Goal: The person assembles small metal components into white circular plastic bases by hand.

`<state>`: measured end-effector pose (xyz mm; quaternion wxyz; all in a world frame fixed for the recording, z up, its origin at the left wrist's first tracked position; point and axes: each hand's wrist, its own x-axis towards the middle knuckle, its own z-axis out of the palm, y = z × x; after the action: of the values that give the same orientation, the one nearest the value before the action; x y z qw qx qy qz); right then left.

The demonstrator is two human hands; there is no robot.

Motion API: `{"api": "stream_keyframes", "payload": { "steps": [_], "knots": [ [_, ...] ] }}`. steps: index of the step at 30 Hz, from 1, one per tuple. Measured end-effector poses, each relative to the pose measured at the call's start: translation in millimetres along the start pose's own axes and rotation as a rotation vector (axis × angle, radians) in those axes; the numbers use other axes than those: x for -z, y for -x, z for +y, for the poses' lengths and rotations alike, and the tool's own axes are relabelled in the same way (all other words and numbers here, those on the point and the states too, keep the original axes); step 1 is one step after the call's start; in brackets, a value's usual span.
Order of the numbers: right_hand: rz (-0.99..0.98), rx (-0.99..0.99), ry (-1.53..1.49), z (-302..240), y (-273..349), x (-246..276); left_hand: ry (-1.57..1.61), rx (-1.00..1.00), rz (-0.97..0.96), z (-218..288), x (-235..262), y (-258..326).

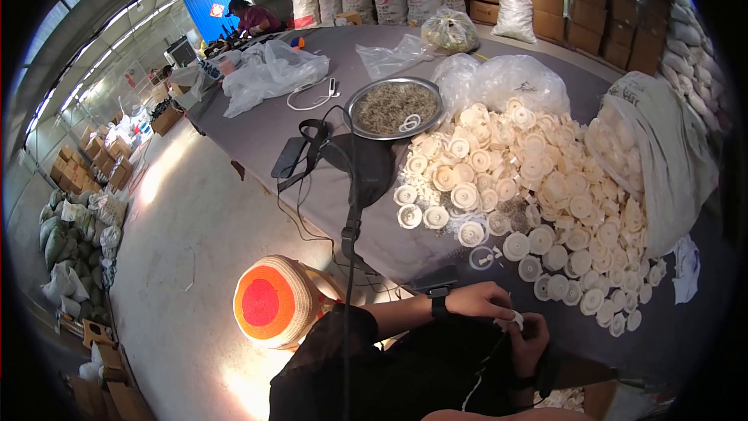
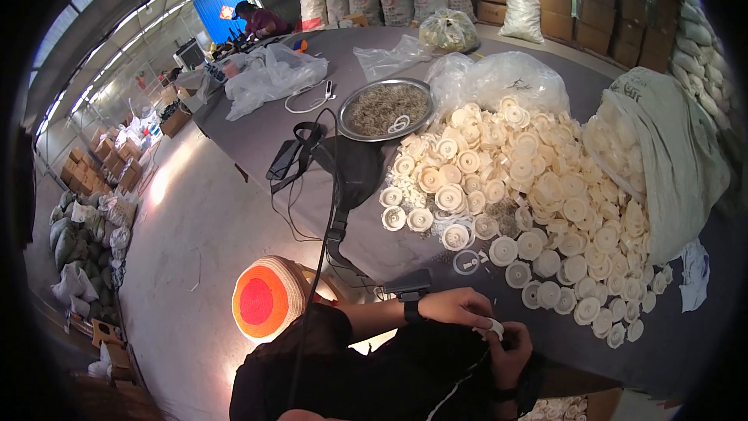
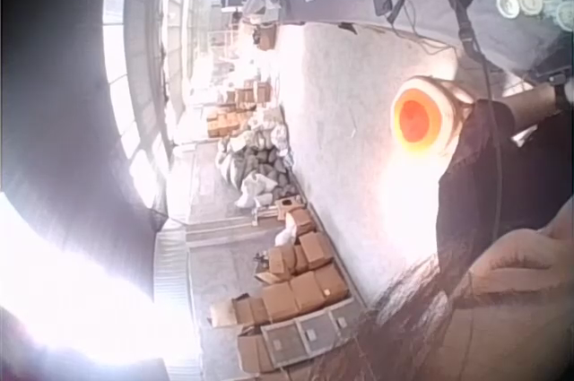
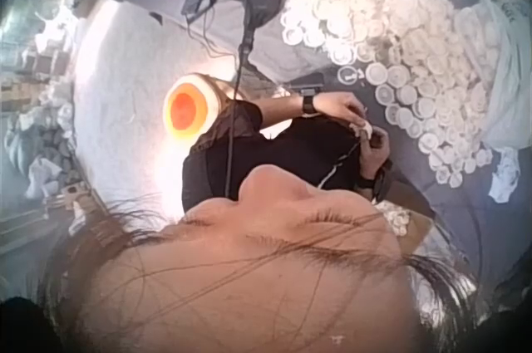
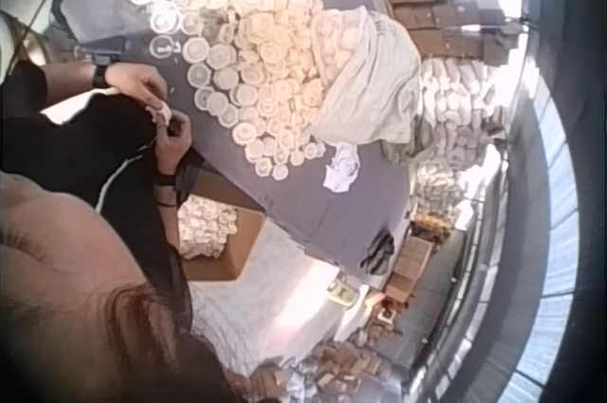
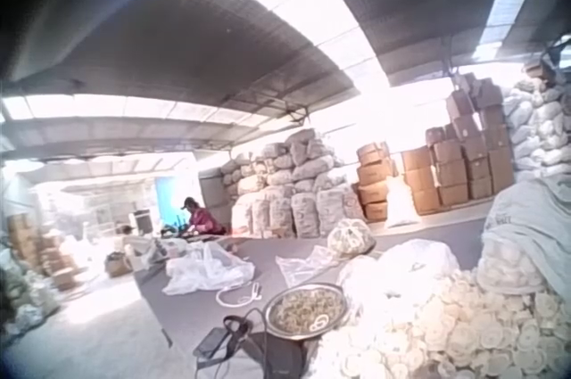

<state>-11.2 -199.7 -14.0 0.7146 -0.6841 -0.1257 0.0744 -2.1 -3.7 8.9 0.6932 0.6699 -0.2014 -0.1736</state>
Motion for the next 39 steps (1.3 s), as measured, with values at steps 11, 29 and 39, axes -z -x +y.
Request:
{"api": "stream_keyframes", "payload": {
  "steps": [11,29,39],
  "knots": [
    [0.031,0.029,-0.018,1.6,15.5,0.4,0.006,-0.154,0.219,5.0,-31.4,13.2],
    [0.013,1.027,0.691,-54.5,-24.2,19.6,-0.7,-0.556,0.178,60.1,-22.6,-3.2],
    [0.007,1.051,0.727,-52.8,-20.5,22.3,-0.816,-0.58,0.143,62.7,-24.4,-2.3]
  ]
}}
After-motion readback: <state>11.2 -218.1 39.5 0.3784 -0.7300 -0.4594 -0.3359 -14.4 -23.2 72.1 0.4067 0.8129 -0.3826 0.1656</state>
